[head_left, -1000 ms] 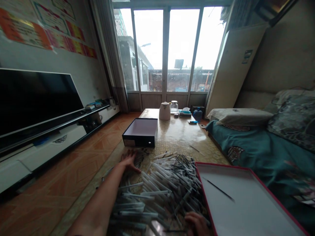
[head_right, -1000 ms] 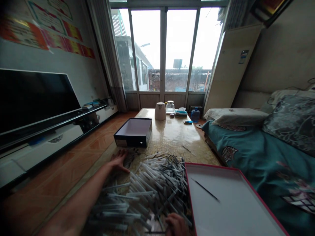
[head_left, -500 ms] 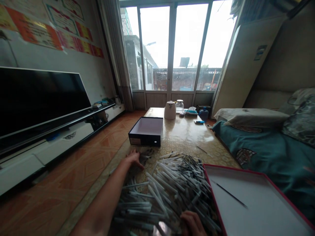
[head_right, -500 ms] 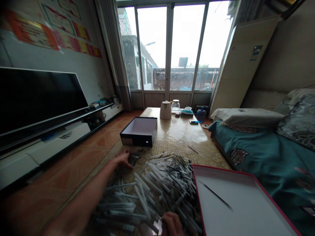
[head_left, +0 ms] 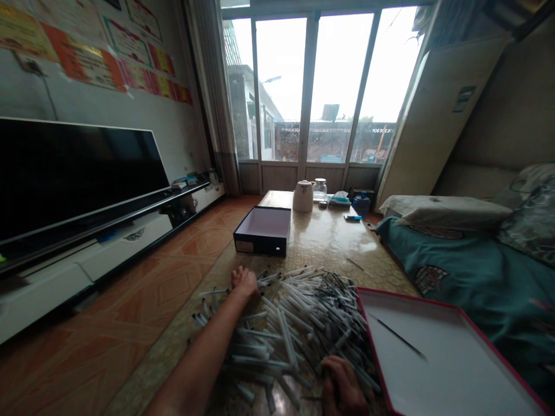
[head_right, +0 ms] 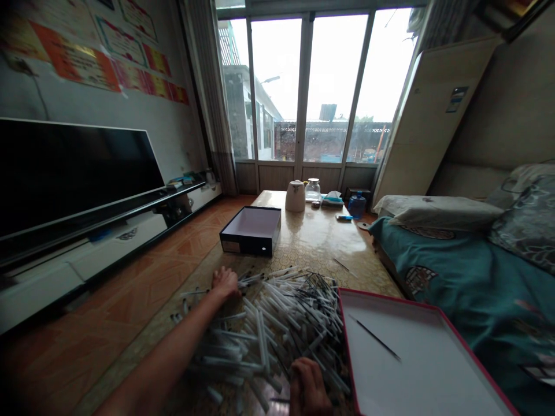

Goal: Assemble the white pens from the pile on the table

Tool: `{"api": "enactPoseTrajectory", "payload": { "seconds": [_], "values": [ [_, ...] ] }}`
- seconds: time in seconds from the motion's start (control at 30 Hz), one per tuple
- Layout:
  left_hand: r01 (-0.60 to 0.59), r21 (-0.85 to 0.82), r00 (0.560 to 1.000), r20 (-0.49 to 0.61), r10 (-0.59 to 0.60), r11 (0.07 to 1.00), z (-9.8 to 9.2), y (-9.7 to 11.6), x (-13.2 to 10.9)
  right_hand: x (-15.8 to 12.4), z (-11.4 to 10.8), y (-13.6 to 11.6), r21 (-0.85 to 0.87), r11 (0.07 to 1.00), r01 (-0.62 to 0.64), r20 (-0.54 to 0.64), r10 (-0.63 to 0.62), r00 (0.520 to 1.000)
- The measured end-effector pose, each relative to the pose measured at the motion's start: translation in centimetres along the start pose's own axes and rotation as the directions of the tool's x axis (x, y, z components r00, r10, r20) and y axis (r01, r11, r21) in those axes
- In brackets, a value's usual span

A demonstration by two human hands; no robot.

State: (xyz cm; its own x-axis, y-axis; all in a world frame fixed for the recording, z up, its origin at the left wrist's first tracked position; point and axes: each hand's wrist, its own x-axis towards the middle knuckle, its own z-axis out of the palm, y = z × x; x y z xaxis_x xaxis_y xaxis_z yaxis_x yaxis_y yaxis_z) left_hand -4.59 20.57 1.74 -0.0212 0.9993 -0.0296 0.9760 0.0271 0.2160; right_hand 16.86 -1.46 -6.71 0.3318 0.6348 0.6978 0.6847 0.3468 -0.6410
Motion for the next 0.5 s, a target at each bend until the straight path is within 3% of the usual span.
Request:
{"api": "enactPoseTrajectory", "payload": {
  "seconds": [0.2,0.3,0.33,0.37,0.4,0.43,0.5],
  "values": [
    [-0.036,-0.064,0.998,-0.048,0.033,0.997,0.0,0.3,-1.1,0.0,0.0,0.2,-0.001,1.0,0.009,0.024,-0.009,1.0],
    [-0.035,-0.144,0.992,-0.123,0.018,0.989,-1.3,0.3,-1.3,0.0,-0.1,0.4,0.008,1.0,0.027,0.049,-0.028,0.998],
    [-0.012,-0.267,0.984,-0.176,-0.037,0.964,-2.1,0.2,-1.2,0.0,-0.2,0.4,0.005,0.999,0.032,0.055,-0.032,0.998],
    [0.017,-0.435,0.966,-0.227,-0.128,0.9,-2.9,0.2,-1.2,0.1,-0.3,0.5,-0.002,0.999,0.037,0.058,-0.037,0.998],
    [0.038,-0.655,0.929,-0.255,-0.269,0.754,-3.9,0.1,-1.2,0.2,-0.4,0.5,-0.009,0.999,0.042,0.059,-0.042,0.997],
    [0.036,-0.839,0.881,-0.229,-0.414,0.542,-4.8,0.0,-1.3,0.3,-0.5,0.5,-0.017,0.998,0.053,0.067,-0.052,0.996],
    [0.004,-0.976,0.812,-0.123,-0.571,0.216,-6.3,-0.3,-2.0,0.6,-0.9,0.5,-0.027,0.996,0.085,0.103,-0.082,0.991]
  ]
}}
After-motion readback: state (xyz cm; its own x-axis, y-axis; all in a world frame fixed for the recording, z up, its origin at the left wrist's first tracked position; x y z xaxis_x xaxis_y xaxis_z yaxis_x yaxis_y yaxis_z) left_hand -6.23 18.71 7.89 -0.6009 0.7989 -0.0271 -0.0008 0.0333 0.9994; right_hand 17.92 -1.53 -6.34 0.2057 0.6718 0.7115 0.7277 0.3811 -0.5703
